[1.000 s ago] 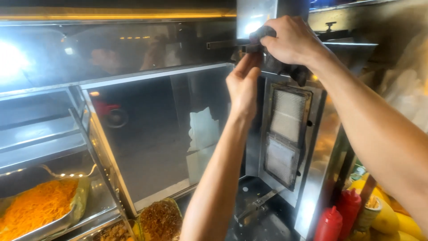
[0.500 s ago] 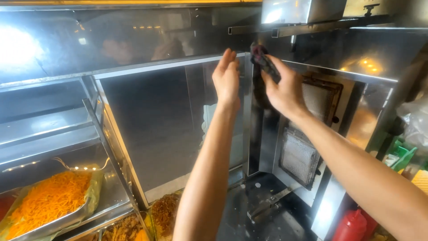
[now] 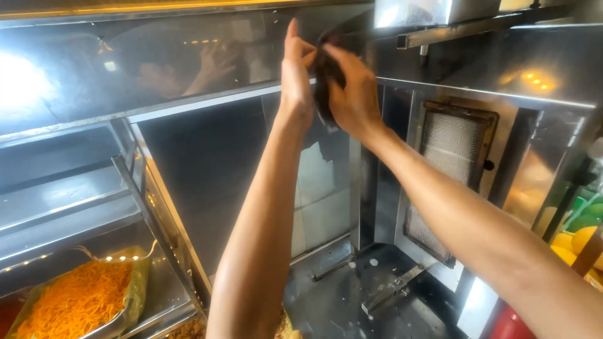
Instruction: Cleaning a vertical rotisserie machine and the surrounding counter area in a food stall.
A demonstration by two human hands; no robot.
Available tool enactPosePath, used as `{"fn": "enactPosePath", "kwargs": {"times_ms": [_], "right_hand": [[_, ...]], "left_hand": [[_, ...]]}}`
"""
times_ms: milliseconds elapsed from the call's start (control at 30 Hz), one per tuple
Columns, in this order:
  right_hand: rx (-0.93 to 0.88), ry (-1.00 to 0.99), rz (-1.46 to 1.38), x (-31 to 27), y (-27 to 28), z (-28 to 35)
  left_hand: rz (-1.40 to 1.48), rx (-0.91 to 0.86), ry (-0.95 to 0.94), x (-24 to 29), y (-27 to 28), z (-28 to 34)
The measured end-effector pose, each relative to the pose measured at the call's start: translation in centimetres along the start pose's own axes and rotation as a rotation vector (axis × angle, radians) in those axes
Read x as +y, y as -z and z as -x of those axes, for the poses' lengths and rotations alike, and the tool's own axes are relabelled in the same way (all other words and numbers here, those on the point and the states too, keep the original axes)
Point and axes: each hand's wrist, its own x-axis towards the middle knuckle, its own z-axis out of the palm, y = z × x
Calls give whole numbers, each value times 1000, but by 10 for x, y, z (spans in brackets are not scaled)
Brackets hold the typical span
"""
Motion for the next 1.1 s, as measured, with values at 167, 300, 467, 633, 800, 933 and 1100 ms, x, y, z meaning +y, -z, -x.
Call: {"fn": "enactPosePath", "kwargs": {"times_ms": [167, 300, 467, 633, 800, 933, 1100], "right_hand": [[126, -25, 28, 41, 22, 5], [121, -142, 3, 35, -15, 0], [-118, -29, -131, -21, -15, 19], [134, -618, -414, 54, -4, 39], [539, -1183, -1039, 111, 4, -13], [566, -1161, -929, 106, -4, -31], [371, -1008, -683, 48, -15, -28]], "left_hand": [[163, 117, 177, -5, 7, -2], [189, 65, 155, -2, 7, 0], [368, 129, 261, 21, 15, 14], [-103, 118, 140, 11, 12, 2], [-737, 100, -207, 2, -12, -8], [-1173, 44, -281, 9, -26, -3], [-1166, 5, -286, 11, -29, 6]]}}
